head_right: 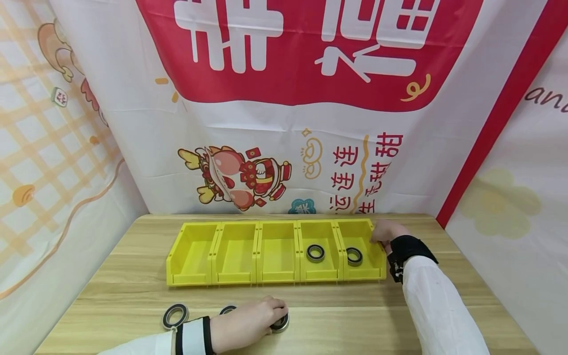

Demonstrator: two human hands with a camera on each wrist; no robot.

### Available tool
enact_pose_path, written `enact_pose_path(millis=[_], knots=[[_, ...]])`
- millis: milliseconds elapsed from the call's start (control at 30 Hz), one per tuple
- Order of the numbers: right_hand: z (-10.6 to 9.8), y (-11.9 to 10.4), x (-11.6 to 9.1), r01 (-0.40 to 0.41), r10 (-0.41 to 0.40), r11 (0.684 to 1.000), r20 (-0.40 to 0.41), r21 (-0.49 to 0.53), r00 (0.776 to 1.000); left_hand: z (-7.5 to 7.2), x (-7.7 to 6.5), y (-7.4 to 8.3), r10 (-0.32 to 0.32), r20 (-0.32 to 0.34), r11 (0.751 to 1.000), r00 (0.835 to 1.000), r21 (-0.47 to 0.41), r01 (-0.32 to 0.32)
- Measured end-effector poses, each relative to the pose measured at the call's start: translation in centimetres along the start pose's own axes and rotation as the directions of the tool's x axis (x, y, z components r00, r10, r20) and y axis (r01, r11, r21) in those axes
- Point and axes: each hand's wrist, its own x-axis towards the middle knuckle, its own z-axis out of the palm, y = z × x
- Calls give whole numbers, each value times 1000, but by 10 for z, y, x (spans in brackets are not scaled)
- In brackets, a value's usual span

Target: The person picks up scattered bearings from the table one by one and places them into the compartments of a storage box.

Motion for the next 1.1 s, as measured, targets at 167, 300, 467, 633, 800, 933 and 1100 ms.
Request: enact_pose_path(millis=[167, 300, 467, 633, 800, 933, 1100], knots=[[0, 0, 1, 13, -13, 1000, 3, -17, 1000, -2, 2, -1, 0, 24, 1000, 1000, -28, 1], [1, -1, 2, 4, -4, 1000, -2, -18, 1000, -6, 6, -1, 11, 62, 999, 998, -44, -8], [0, -1, 3, 4, -4, 1000, 0, -25, 1000, -21, 15, -2, -45, 170, 987, 984, -144, 71], [-1, -1, 2, -16, 16, 1000, 2, -12, 1000, -56, 27, -10, -106, 279, 964, 954, -207, 167], [-1, -1, 0, -21, 21, 1000, 2, 18, 1000, -98, 45, -30, -162, 253, 955, 954, -202, 216], [0, -1, 0, -22, 21, 1000, 9, 22, 1000, -121, 63, -54, -193, 222, 942, 956, -230, 243], [1, -1, -1, -20, 20, 999, 7, 37, 1000, -124, 86, -81, -218, 194, 942, 956, -215, 258]])
